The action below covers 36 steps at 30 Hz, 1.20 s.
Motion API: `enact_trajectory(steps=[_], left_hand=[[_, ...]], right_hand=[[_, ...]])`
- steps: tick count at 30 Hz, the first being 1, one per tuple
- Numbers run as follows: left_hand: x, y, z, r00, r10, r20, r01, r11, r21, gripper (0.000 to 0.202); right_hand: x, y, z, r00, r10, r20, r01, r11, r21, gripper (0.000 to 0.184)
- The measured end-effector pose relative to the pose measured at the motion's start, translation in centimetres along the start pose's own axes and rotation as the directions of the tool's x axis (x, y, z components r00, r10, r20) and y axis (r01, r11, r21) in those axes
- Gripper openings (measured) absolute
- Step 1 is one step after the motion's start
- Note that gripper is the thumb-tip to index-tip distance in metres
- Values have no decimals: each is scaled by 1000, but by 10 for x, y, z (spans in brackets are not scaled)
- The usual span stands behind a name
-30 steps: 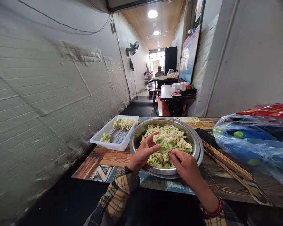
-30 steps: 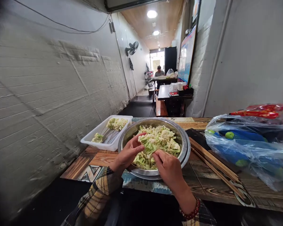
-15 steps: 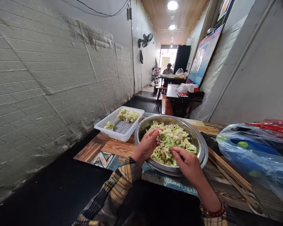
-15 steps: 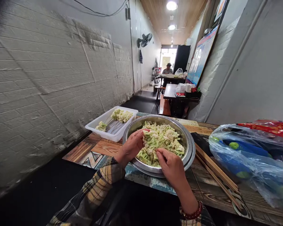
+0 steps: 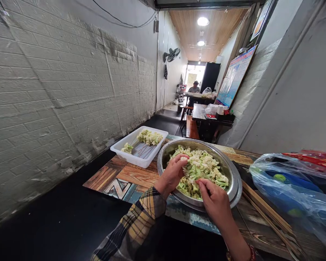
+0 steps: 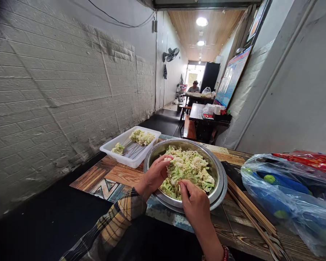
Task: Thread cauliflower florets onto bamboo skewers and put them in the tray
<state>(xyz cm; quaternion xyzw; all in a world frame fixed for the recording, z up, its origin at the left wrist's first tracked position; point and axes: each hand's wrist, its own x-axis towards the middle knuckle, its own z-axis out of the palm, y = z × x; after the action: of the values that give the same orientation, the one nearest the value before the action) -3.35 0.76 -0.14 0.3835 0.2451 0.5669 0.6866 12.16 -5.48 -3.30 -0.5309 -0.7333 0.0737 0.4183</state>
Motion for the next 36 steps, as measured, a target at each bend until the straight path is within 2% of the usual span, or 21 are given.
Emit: enact_trajectory(steps=[7,16,29,36], left_hand=[[-1,0,1,995,-32,-89,33,999,14,16],[-1,0,0,996,-27,-85,32,998,60,16],[-1,2,2,997,-78,-24,80,990,117,18],[-1,1,4,996,-84,3,83,989,123,18]], right_hand=[[-2,-5,2,1000,-5,24,5,1000,-7,29],[-3,-1,3,999,-18,40,18,1000,8,30],[-1,-4,3,996,-79,-33,78,996,-46,32],[-1,-3,1,996,-83,-9,83,995,-57,34]])
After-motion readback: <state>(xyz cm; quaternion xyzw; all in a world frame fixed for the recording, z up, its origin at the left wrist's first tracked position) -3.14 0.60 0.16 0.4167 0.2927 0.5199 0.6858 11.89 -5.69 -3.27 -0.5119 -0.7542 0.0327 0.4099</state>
